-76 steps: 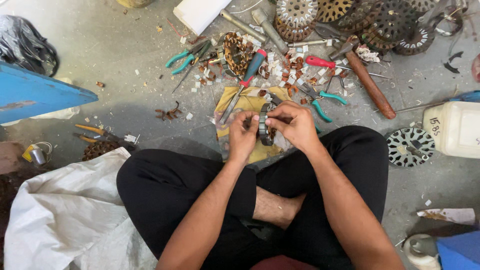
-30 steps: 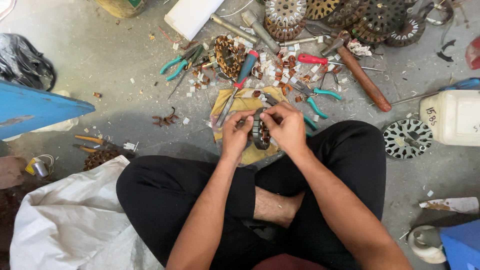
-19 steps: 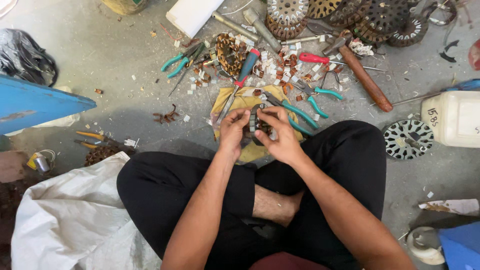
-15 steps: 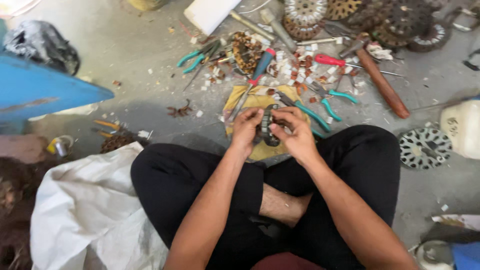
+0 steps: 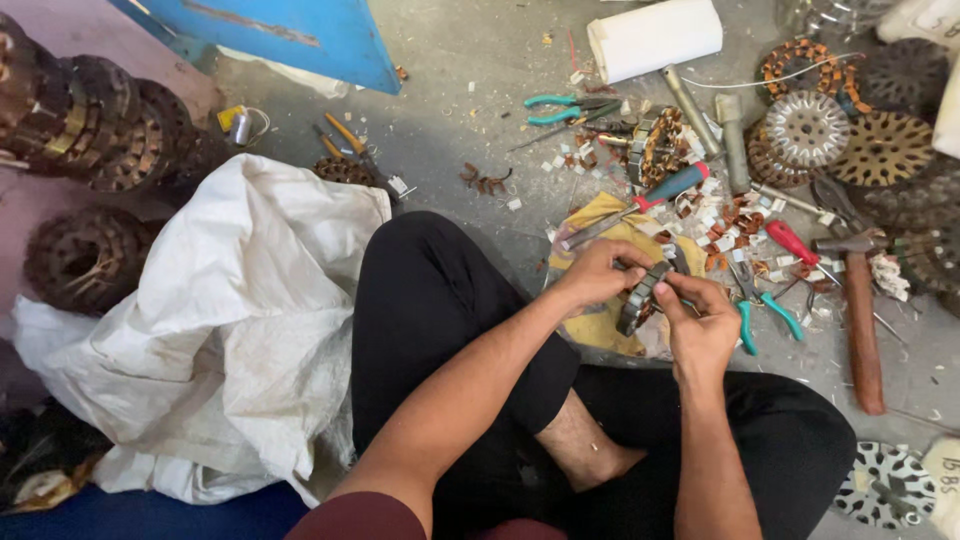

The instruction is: The person uses pliers, a screwdriver, and a hammer to extract copper wiring and components from an electric fan stator while sitting on the floor surrounded by motor parts.

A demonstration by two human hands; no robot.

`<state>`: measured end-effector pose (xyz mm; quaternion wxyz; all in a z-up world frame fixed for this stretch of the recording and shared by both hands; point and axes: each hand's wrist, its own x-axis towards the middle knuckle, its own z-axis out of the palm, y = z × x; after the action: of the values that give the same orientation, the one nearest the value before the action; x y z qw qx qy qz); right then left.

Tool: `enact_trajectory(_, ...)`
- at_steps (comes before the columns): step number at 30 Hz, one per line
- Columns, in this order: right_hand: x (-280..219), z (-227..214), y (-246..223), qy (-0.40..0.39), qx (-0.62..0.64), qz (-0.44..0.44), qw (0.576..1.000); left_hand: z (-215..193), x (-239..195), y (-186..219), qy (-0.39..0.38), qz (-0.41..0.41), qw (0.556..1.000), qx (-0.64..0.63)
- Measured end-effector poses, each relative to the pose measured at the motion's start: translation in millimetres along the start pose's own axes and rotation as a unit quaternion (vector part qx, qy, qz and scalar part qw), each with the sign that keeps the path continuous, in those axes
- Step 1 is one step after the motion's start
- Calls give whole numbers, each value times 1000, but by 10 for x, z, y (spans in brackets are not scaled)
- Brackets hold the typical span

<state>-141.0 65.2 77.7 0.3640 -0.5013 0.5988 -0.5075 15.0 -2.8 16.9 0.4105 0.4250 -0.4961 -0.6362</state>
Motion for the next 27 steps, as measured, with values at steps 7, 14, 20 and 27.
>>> enact_trajectory(7, -47, 84, -209, -22, -64, -45, 997, 46, -234, 364, 121, 155, 961, 195)
enact_trajectory(14, -143, 161, -531, -52, -204, -137, 968, 30, -189, 272, 134, 141, 963, 187)
enact_trajectory(20, -45, -8, -392, -112, -176, -91, 974, -123, 37, -37, 6, 94, 989, 117)
enact_trajectory(27, -118, -140, -281, -145, -137, -27, 980, -6, 163, -275, 37, 107, 978, 175)
